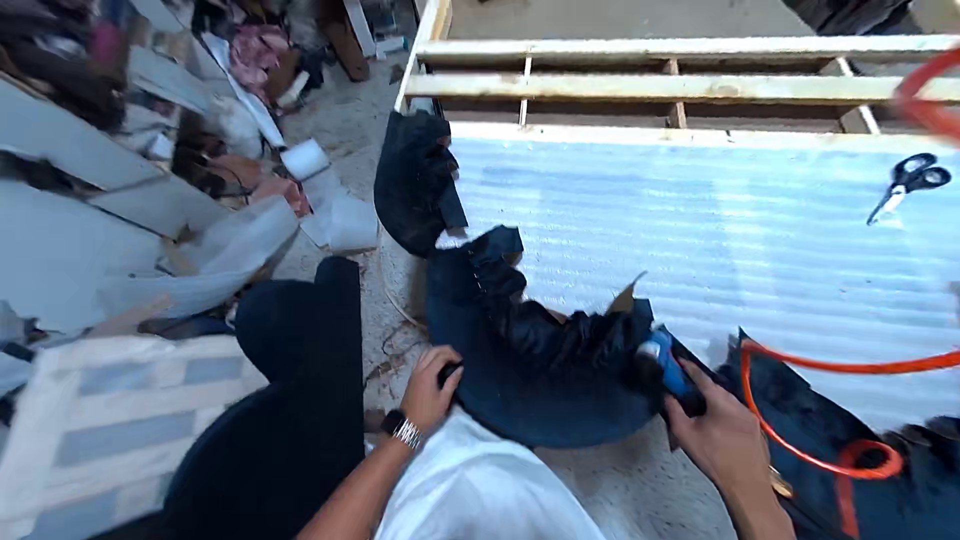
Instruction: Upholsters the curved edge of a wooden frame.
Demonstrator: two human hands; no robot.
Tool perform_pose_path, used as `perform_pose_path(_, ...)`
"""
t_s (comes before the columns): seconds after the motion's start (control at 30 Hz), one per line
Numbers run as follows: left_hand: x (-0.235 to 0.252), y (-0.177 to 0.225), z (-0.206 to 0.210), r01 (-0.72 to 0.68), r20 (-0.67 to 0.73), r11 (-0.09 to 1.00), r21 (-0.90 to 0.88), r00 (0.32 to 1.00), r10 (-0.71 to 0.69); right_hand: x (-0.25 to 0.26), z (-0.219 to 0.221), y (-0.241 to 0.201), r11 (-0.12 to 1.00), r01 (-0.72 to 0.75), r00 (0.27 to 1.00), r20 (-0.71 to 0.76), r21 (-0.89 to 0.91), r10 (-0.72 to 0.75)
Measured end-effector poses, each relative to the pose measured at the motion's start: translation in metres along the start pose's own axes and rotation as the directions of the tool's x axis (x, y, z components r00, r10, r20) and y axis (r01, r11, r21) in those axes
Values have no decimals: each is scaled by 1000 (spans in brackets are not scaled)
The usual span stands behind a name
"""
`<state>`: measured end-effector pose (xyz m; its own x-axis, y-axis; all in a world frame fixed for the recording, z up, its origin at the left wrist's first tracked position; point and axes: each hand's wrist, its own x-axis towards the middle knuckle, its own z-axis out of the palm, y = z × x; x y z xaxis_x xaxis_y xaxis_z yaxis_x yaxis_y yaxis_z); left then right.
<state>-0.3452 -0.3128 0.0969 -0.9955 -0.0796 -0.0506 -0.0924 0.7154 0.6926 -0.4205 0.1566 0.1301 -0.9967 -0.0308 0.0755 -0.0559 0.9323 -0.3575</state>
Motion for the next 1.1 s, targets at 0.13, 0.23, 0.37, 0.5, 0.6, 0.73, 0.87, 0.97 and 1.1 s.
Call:
perform_pose_path(0.13, 23, -67, -52, 421, -59, 889, -182, 897, -437, -7, 26, 22, 984, -165, 985, -57, -69, 161)
perform_pose_path(0.23, 90, -84, -69, 529, 42, 795, -296, 839, -542, 6, 10, -37, 955, -264, 963, -94, -132, 254)
perform_pose_path(0.37, 179, -83, -53, 610, 359, 664, -432, 792, -494, 57, 8, -216, 996, -83, 997, -1, -41, 83)
perform_pose_path(0.5, 211, -66, -44, 659, 528, 698, -281, 713, -461, 127, 64, -325, 995, -95, 995, 31, 2, 95)
perform_pose_path(0.6, 214, -74, -47, 609, 558, 770, -190, 712, -426, 162, 93, -335, 915, -400, 909, 111, -46, 403)
perform_pose_path(0.73, 224, -80, -55, 576, 625, 808, -121, 677, -389, 195, 104, -321, 719, -694, 657, 441, 37, 612)
perform_pose_path(0.87, 241, -71, -79, 423, 701, 891, 165, 586, -407, 216, 126, -314, 821, -563, 754, 462, 89, 467)
perform_pose_path(0.97, 267, -50, -117, 60, 729, 936, 346, 612, -308, 217, 138, -304, 891, -379, 888, 367, 248, 276)
perform_pose_path(1.1, 305, -28, -109, -335, 579, 940, 61, 779, 240, 200, 156, -277, 878, -263, 965, 99, 400, 244)
